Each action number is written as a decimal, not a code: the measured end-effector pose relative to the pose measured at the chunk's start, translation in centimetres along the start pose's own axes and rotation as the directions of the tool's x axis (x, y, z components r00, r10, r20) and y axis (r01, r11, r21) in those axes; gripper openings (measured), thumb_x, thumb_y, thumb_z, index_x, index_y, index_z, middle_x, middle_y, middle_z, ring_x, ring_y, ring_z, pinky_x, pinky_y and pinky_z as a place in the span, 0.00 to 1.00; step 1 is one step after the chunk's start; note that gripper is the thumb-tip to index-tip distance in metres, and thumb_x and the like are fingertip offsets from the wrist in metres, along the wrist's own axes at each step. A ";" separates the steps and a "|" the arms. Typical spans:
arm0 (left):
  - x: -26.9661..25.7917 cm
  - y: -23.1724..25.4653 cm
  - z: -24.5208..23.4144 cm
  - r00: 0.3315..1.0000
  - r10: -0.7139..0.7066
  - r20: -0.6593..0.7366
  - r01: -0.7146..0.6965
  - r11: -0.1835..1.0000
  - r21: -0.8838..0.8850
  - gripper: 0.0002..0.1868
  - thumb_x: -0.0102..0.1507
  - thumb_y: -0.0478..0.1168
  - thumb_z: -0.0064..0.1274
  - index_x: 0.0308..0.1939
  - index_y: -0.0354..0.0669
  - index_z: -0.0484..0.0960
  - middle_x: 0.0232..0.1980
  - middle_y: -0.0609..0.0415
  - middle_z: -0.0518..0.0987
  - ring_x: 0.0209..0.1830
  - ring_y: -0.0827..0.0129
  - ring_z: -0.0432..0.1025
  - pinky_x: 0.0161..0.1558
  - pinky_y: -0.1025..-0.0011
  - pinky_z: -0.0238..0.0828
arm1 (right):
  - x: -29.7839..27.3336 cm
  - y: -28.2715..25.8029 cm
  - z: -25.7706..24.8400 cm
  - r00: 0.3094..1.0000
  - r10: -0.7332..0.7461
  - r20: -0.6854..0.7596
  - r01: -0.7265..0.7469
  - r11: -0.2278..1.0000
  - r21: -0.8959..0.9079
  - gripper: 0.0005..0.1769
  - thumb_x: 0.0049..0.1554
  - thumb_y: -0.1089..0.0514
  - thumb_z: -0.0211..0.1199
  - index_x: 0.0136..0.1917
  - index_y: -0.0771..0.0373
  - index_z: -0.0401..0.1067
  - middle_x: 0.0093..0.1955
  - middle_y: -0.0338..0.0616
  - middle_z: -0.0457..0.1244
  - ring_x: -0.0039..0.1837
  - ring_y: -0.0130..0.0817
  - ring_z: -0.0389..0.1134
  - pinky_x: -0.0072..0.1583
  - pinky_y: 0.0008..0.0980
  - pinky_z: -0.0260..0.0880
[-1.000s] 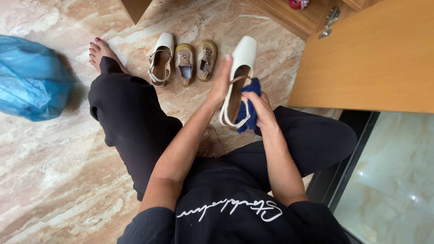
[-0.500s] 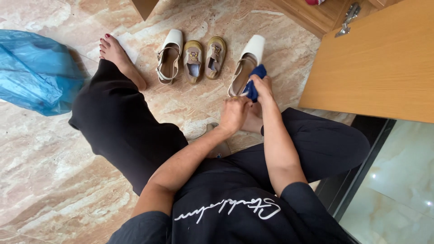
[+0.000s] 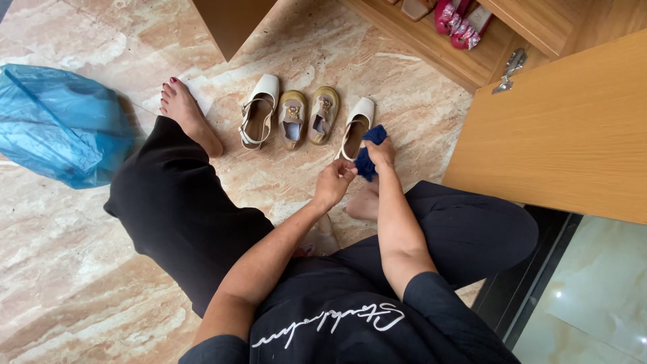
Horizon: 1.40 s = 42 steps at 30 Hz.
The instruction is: Cleaning various pairs of shoes with a cloth and organizing them into a cabinet and a plastic bag
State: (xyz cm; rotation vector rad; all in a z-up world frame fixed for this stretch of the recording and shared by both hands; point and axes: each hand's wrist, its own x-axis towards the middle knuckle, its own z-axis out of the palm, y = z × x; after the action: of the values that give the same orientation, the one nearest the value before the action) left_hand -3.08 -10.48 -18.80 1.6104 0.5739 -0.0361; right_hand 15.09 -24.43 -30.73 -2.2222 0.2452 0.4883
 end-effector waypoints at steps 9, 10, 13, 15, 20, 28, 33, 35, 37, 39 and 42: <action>1.9 5.9 1.4 0.979 0.021 -0.202 -0.107 0.899 -0.424 0.25 0.70 0.47 0.51 0.68 0.39 0.72 0.50 0.39 0.80 0.43 0.56 0.73 0.47 0.58 0.67 | -12.4 -10.8 -4.9 0.825 -0.564 0.034 0.553 0.819 0.152 0.32 0.55 0.59 0.65 0.70 0.66 0.63 0.56 0.49 0.69 0.57 0.36 0.70 0.58 0.35 0.71; 0.6 7.8 0.3 0.990 0.028 -0.136 -0.076 0.931 -0.358 0.28 0.69 0.48 0.50 0.69 0.39 0.68 0.51 0.38 0.81 0.48 0.54 0.75 0.51 0.58 0.70 | -11.6 -9.3 -4.4 0.830 -0.558 -0.021 0.542 0.797 0.266 0.22 0.61 0.57 0.60 0.66 0.66 0.67 0.53 0.47 0.68 0.53 0.35 0.69 0.55 0.33 0.72; -2.8 9.6 -2.8 0.948 0.291 -0.127 -0.309 0.937 -0.165 0.27 0.66 0.48 0.52 0.66 0.39 0.71 0.54 0.39 0.82 0.55 0.51 0.77 0.57 0.59 0.74 | -7.2 -6.8 -3.8 0.913 -0.408 -0.003 0.346 0.770 0.536 0.09 0.64 0.56 0.54 0.56 0.58 0.67 0.46 0.41 0.65 0.45 0.32 0.67 0.45 0.33 0.72; -6.8 12.3 -7.8 0.839 0.533 -0.110 -0.536 0.844 0.000 0.23 0.65 0.46 0.56 0.62 0.40 0.78 0.57 0.41 0.82 0.59 0.52 0.77 0.59 0.59 0.74 | -6.6 -8.6 -3.1 0.966 -0.248 0.070 0.144 0.746 0.650 0.04 0.61 0.57 0.53 0.51 0.51 0.63 0.41 0.38 0.63 0.40 0.32 0.66 0.39 0.34 0.72; -20.7 18.3 -25.2 0.622 0.630 -0.465 -0.688 0.723 0.061 0.13 0.72 0.37 0.56 0.61 0.43 0.82 0.51 0.54 0.83 0.49 0.71 0.76 0.54 0.72 0.74 | -13.1 -15.7 -3.2 0.833 -0.547 0.089 0.370 0.669 0.644 0.07 0.60 0.69 0.61 0.51 0.62 0.70 0.48 0.38 0.65 0.48 0.31 0.68 0.52 0.30 0.72; -11.1 -15.7 -41.7 0.550 -0.175 -0.817 -0.400 0.803 -0.441 0.25 0.65 0.46 0.63 0.62 0.40 0.73 0.45 0.53 0.76 0.32 0.76 0.67 0.31 0.75 0.64 | -15.1 -17.3 0.8 0.860 -0.378 0.343 0.126 0.809 0.575 0.11 0.58 0.64 0.65 0.55 0.58 0.71 0.50 0.37 0.68 0.52 0.32 0.71 0.54 0.33 0.75; -4.5 -25.7 -47.0 0.419 -0.708 -0.569 -0.206 0.536 -0.819 0.50 0.54 0.59 0.68 0.72 0.47 0.58 0.60 0.42 0.73 0.35 0.63 0.66 0.30 0.67 0.61 | -13.2 -16.5 1.7 0.856 -0.313 0.411 0.066 0.855 0.514 0.14 0.59 0.60 0.65 0.59 0.59 0.71 0.51 0.39 0.68 0.53 0.35 0.72 0.55 0.36 0.75; -2.3 -27.5 -49.6 0.314 -0.758 -0.572 -0.353 0.466 -0.811 0.68 0.46 0.64 0.71 0.78 0.49 0.43 0.73 0.42 0.62 0.60 0.57 0.65 0.46 0.49 0.69 | -12.7 -15.9 1.3 0.896 -0.254 0.364 0.073 0.894 0.442 0.15 0.60 0.60 0.66 0.60 0.59 0.70 0.52 0.39 0.68 0.53 0.35 0.72 0.55 0.36 0.74; 0.2 -29.3 -51.8 0.282 -0.725 -0.629 -0.366 0.524 -0.769 0.74 0.45 0.65 0.75 0.78 0.44 0.39 0.75 0.38 0.58 0.67 0.52 0.63 0.57 0.49 0.65 | -12.4 -16.1 1.6 0.919 -0.193 0.344 0.032 0.906 0.423 0.16 0.58 0.60 0.66 0.60 0.58 0.71 0.52 0.39 0.69 0.52 0.35 0.72 0.54 0.37 0.74; 1.6 -30.0 -53.2 0.248 -0.687 -0.683 -0.371 0.584 -0.722 0.81 0.43 0.66 0.79 0.79 0.40 0.34 0.78 0.34 0.54 0.74 0.48 0.60 0.68 0.49 0.62 | -12.1 -15.9 2.0 0.938 -0.124 0.322 -0.018 0.914 0.405 0.17 0.57 0.59 0.66 0.60 0.57 0.71 0.51 0.39 0.69 0.51 0.35 0.72 0.52 0.38 0.74; 2.2 -30.1 -54.1 0.289 -0.725 -0.625 -0.333 0.536 -0.776 0.75 0.48 0.57 0.81 0.78 0.38 0.36 0.76 0.37 0.54 0.73 0.47 0.56 0.68 0.46 0.56 | -11.5 -15.4 2.8 0.956 -0.051 0.290 -0.064 0.926 0.372 0.18 0.56 0.60 0.66 0.60 0.56 0.71 0.51 0.38 0.70 0.51 0.35 0.72 0.52 0.38 0.75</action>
State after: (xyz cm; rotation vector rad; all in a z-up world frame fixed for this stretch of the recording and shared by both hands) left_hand -29.32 41.44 -39.94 0.3220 1.5209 0.9662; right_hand 9.06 -12.36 -16.79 -1.7458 0.1709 0.7059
